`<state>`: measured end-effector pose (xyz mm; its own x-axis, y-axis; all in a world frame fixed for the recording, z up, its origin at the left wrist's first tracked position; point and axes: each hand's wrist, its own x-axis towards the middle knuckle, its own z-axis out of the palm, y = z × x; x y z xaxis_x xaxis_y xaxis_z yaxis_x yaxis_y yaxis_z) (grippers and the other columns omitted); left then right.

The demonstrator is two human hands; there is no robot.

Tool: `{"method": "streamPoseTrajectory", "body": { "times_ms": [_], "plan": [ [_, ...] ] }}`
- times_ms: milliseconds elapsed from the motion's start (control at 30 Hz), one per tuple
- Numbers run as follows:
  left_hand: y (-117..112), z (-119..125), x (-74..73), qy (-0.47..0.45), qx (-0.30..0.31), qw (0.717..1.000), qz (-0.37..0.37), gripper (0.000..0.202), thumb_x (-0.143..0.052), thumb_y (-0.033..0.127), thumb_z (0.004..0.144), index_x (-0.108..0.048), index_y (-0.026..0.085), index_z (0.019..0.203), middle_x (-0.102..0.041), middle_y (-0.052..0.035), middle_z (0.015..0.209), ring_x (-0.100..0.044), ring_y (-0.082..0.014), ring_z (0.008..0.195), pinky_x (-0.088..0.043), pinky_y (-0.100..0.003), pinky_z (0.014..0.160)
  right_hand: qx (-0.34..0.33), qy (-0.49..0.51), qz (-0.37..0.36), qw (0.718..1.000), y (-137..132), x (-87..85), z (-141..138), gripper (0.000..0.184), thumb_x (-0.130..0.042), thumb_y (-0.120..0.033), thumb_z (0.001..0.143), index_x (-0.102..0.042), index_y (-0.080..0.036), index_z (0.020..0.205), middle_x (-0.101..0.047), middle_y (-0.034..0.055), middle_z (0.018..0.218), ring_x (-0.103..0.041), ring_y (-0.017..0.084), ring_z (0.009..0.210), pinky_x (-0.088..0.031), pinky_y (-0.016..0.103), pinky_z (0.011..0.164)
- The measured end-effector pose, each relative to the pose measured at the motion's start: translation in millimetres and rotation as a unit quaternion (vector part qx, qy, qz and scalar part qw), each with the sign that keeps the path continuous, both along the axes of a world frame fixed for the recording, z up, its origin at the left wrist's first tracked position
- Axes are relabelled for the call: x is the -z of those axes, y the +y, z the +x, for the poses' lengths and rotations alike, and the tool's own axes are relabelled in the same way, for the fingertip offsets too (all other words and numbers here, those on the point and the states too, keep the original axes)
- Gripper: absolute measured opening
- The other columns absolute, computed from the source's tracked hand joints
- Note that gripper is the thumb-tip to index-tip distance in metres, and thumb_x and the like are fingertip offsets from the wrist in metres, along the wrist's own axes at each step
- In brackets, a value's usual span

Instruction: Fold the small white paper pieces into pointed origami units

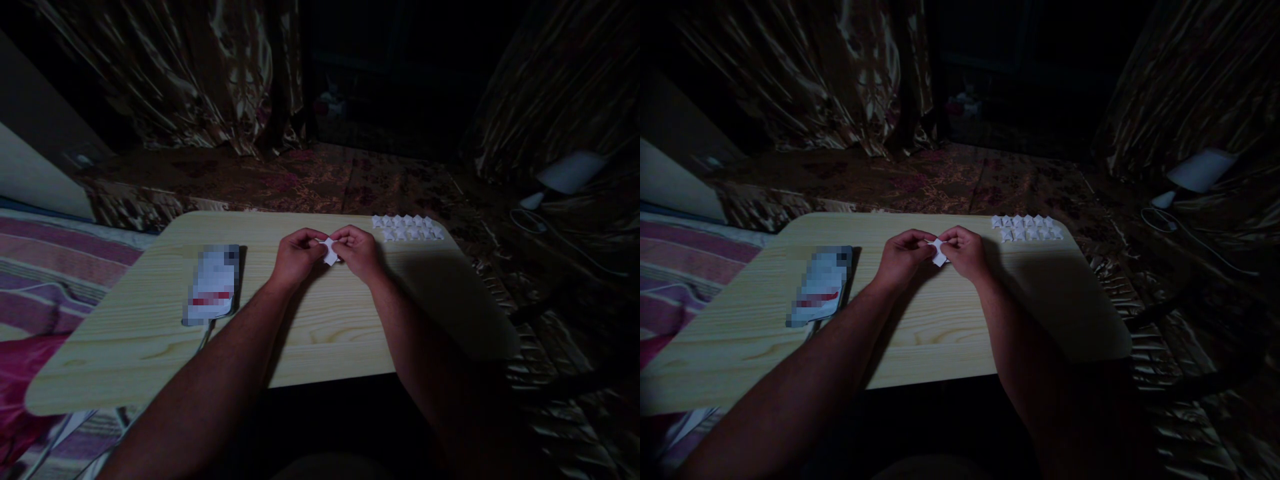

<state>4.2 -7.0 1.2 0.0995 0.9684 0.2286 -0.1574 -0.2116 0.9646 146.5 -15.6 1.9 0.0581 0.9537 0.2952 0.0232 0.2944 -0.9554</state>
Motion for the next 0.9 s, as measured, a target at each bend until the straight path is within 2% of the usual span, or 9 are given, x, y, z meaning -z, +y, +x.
{"method": "streamPoseTrajectory", "body": {
  "times_ms": [300,433,633,900],
  "plan": [
    [1.7,0.1,5.6,0.026,-0.013,0.999,0.031,0.015,-0.067,0.017,0.063,-0.068,0.016,0.077,-0.054,0.0029,0.054,-0.043,-0.0072,0.045,-0.035,-0.021,0.047,0.010,-0.012,0.010,1.000,1.0,3.9,-1.5,0.010,-0.061,-0.019,0.064,-0.061,-0.018,0.074,-0.057,-0.0047,0.057,-0.052,0.008,0.049,-0.040,0.020,0.047],
    [1.4,0.7,5.0,0.017,-0.013,0.999,0.024,0.013,-0.067,0.018,0.063,-0.067,0.016,0.076,-0.057,0.0019,0.057,-0.047,-0.0083,0.048,-0.038,-0.022,0.050,0.006,-0.012,0.017,1.000,1.5,3.5,-0.7,0.009,-0.061,-0.019,0.065,-0.061,-0.018,0.073,-0.057,-0.0048,0.057,-0.052,0.009,0.050,-0.040,0.020,0.048],
    [-1.5,1.3,1.8,-0.001,0.017,1.000,0.007,0.019,-0.068,0.020,0.063,-0.068,0.016,0.081,-0.062,-0.0006,0.065,-0.054,-0.0115,0.056,-0.043,-0.025,0.056,0.021,-0.007,0.015,1.000,2.6,2.6,1.3,0.009,-0.061,-0.020,0.065,-0.060,-0.018,0.074,-0.057,-0.0042,0.059,-0.052,0.009,0.051,-0.040,0.021,0.049],
    [0.8,1.5,4.1,-0.010,-0.011,1.000,0.016,0.017,-0.065,0.013,0.061,-0.068,0.015,0.077,-0.058,0.0020,0.058,-0.050,-0.0092,0.051,-0.041,-0.023,0.054,-0.021,-0.006,0.018,1.000,-0.2,0.9,1.5,0.011,-0.060,-0.020,0.066,-0.060,-0.018,0.077,-0.057,-0.0043,0.060,-0.053,0.009,0.054,-0.041,0.020,0.051]
  ]
}}
